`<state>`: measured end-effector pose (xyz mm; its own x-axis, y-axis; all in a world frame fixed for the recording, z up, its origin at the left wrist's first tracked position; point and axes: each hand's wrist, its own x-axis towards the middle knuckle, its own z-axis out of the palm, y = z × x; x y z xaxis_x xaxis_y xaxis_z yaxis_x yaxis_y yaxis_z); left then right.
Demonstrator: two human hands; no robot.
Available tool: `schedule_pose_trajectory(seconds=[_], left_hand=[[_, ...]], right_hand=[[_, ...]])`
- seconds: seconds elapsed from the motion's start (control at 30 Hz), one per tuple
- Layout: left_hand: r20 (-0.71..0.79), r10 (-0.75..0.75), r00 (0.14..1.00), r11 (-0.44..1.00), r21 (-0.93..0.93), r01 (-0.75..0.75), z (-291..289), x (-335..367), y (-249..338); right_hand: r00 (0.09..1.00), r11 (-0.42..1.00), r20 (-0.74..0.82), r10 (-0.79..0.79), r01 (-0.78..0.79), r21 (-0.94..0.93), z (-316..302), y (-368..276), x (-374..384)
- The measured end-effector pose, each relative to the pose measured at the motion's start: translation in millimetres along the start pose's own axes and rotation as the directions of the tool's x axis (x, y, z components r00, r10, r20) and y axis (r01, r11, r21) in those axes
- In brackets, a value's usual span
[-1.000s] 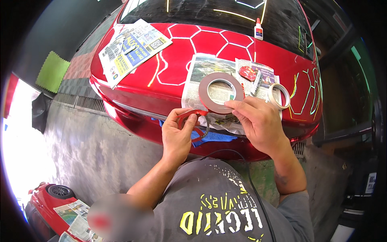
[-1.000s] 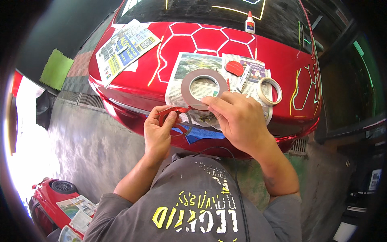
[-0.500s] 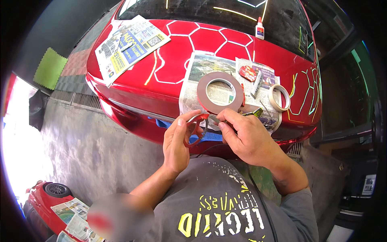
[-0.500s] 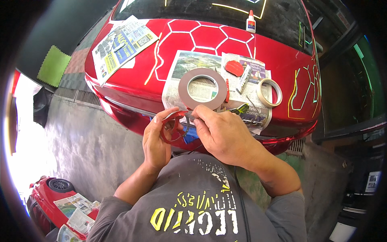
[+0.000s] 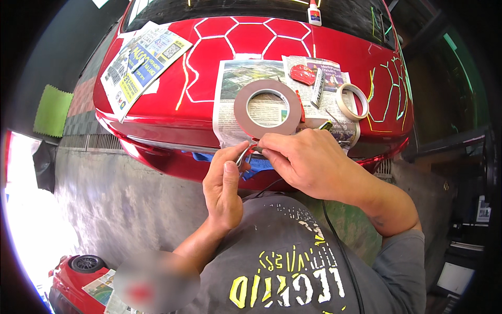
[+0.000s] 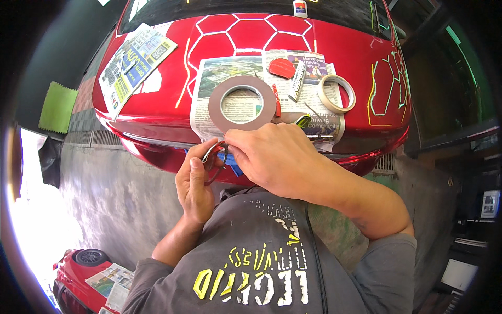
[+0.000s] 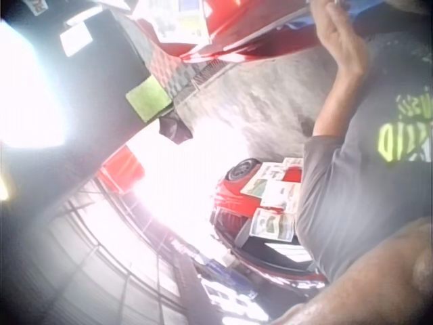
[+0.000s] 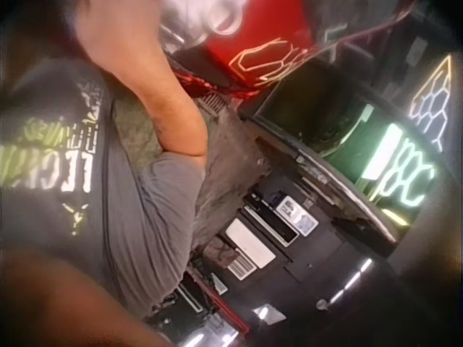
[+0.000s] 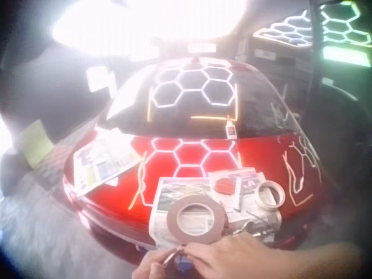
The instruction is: The person applies red tape to the edges of a red circular emblem, smoothing it down with fingers. They then use a small tool to trim excess tape around the emblem's perimeter. The emblem is held in hand and manipulated throughout the process.
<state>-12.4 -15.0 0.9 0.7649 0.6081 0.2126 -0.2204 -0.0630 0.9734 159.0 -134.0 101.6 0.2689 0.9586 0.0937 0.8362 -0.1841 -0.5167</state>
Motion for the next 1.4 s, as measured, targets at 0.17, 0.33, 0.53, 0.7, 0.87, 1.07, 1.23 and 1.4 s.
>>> schedule_pose_trajectory(seconds=[0.17,0.33,0.53,0.7,0.87,1.07,1.23,1.4], left_hand=[[0.003,0.025,1.0,1.0,0.018,-0.025,1.2,-0.8,-0.6],[0.007,0.022,1.0,1.0,0.015,-0.022,3.1,-2.7,-1.1],[-0.023,0.001,1.0,1.0,-0.005,-0.001,4.2,-4.6,-1.5],[-0.056,0.169,0.984,0.96,0.235,-0.152,6.0,-3.3,-3.2],[-0.066,0.246,0.967,0.906,0.37,-0.206,7.6,-2.0,-3.9],[-0.08,0.244,0.966,0.89,0.415,-0.191,10.2,-5.6,0.0],[-0.075,0.237,0.969,0.874,0.452,-0.179,12.7,-7.7,2.8],[-0.034,0.25,0.968,0.887,0.41,-0.214,16.6,-11.6,-6.9]], right_hand=[[1.0,1.0,0.004,0.011,-0.011,0.017,1.5,0.0,-1.7],[1.0,0.999,0.003,0.011,-0.011,0.039,3.2,-0.1,-2.6],[1.0,1.0,-0.003,0.018,-0.018,0.021,4.3,-3.5,-2.7],[1.0,0.997,-0.023,0.007,-0.009,-0.071,11.4,-5.6,-4.7],[1.0,0.965,-0.013,-0.009,0.005,-0.261,20.8,-7.4,-11.3],[0.983,0.928,-0.143,-0.113,0.053,-0.369,36.9,-12.6,-21.4],[0.983,0.928,-0.152,-0.099,0.036,-0.37,39.0,-14.7,-26.3],[0.998,0.923,-0.063,0.022,-0.044,-0.383,28.7,-18.0,-32.1]])
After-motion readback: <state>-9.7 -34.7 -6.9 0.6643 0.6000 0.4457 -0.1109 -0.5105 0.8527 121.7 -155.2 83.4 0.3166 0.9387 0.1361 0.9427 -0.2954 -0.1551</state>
